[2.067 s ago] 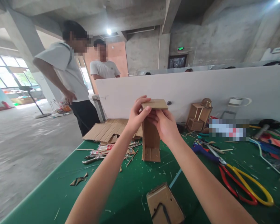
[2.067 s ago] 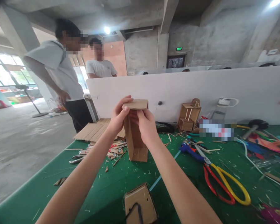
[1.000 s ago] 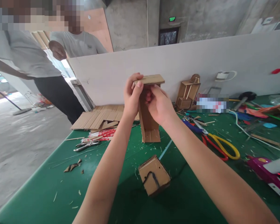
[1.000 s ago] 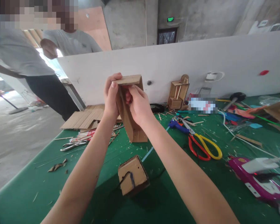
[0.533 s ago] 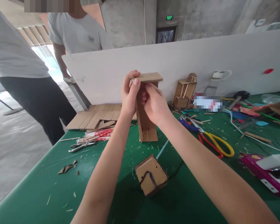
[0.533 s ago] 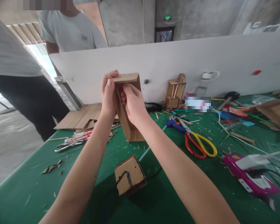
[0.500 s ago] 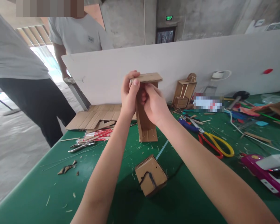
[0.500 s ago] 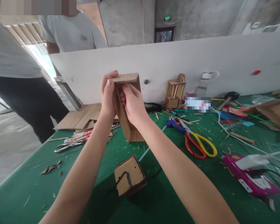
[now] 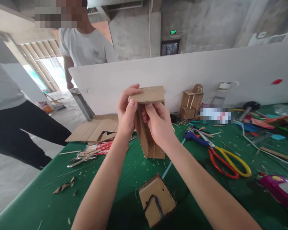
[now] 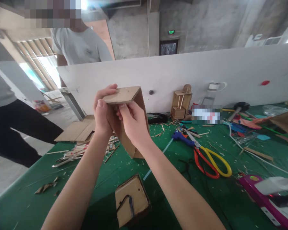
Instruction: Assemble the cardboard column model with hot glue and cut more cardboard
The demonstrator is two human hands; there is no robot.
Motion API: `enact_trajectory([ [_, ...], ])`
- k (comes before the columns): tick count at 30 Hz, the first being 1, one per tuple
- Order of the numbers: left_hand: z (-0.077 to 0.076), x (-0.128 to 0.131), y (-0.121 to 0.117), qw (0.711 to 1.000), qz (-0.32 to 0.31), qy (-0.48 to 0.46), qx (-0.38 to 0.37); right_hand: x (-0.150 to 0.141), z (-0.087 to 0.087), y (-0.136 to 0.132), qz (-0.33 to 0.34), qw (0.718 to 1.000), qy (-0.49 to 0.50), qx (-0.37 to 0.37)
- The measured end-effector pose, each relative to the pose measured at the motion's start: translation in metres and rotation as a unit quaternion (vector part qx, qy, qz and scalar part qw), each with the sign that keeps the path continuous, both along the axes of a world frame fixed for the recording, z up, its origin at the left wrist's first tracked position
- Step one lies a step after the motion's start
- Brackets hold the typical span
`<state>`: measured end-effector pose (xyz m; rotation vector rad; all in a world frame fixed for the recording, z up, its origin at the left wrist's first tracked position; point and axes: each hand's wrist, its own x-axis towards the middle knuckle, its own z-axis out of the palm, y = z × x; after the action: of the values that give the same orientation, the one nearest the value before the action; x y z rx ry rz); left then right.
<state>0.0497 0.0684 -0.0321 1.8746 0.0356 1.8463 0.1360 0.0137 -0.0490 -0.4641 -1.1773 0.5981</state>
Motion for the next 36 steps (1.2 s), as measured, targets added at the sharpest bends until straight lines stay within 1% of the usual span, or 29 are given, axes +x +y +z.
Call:
enact_trajectory([
  [2, -0.001, 0.0, -0.001, 0.999, 0.023, -0.018, 0.021, 0.0, 0.002, -0.003, -0.011, 1.0, -0.025, 0.0],
  [6, -0.006, 0.006, -0.001, 0.993, 0.068, -0.069, 0.069, 0.004, 0.008, -0.011, -0.072, 0.992, -0.102, -0.003],
  [8, -0.012, 0.008, -0.002, 0.99, 0.08, -0.087, 0.071, 0.006, 0.009, -0.014, -0.094, 0.987, -0.133, 0.011],
  [10, -0.02, 0.007, -0.001, 0.991, 0.089, -0.081, 0.054, 0.008, 0.009, -0.017, -0.11, 0.98, -0.163, 0.018],
  [12, -0.03, -0.001, 0.0, 0.993, 0.094, -0.051, 0.04, 0.011, 0.007, -0.019, -0.12, 0.972, -0.202, 0.011],
  [14, -0.038, -0.016, 0.004, 0.996, 0.088, 0.003, 0.032, 0.012, 0.006, -0.021, -0.118, 0.964, -0.24, 0.0],
  [16, -0.04, -0.038, 0.006, 0.994, 0.062, 0.087, 0.023, 0.009, 0.005, -0.023, -0.104, 0.957, -0.271, -0.006],
  [17, -0.039, -0.052, 0.007, 0.991, 0.045, 0.128, 0.012, 0.007, 0.004, -0.023, -0.094, 0.954, -0.283, -0.006],
  [19, -0.03, -0.081, 0.006, 0.976, 0.024, 0.216, -0.01, -0.001, 0.001, -0.024, -0.077, 0.949, -0.305, 0.0],
  [21, -0.017, -0.109, 0.002, 0.95, 0.048, 0.306, -0.035, -0.011, -0.003, -0.024, -0.066, 0.941, -0.332, 0.003],
  [22, -0.011, -0.122, -0.001, 0.934, 0.061, 0.348, -0.05, -0.016, -0.006, -0.024, -0.062, 0.934, -0.351, 0.0],
  [24, 0.0, -0.143, -0.008, 0.889, 0.093, 0.44, -0.08, -0.026, -0.011, -0.025, -0.061, 0.916, -0.397, -0.01],
  [26, 0.003, -0.156, -0.013, 0.848, 0.135, 0.503, -0.097, -0.033, -0.017, -0.026, -0.073, 0.89, -0.449, -0.014],
  [27, 0.001, -0.16, -0.015, 0.839, 0.145, 0.515, -0.104, -0.036, -0.02, -0.027, -0.085, 0.875, -0.477, -0.013],
  [28, -0.003, -0.163, -0.016, 0.838, 0.149, 0.513, -0.111, -0.038, -0.023, -0.027, -0.102, 0.857, -0.504, -0.01],
  [29, -0.009, -0.165, -0.016, 0.845, 0.145, 0.502, -0.115, -0.039, -0.026, -0.027, -0.121, 0.839, -0.53, -0.008],
  [32, -0.035, -0.168, -0.015, 0.879, 0.123, 0.442, -0.13, -0.04, -0.035, -0.024, -0.169, 0.792, -0.587, -0.008],
  [34, -0.053, -0.167, -0.016, 0.889, 0.119, 0.413, -0.16, -0.037, -0.039, -0.021, -0.174, 0.776, -0.606, -0.009],
  [36, -0.068, -0.162, -0.018, 0.892, 0.128, 0.388, -0.194, -0.033, -0.041, -0.02, -0.174, 0.772, -0.611, -0.006],
])
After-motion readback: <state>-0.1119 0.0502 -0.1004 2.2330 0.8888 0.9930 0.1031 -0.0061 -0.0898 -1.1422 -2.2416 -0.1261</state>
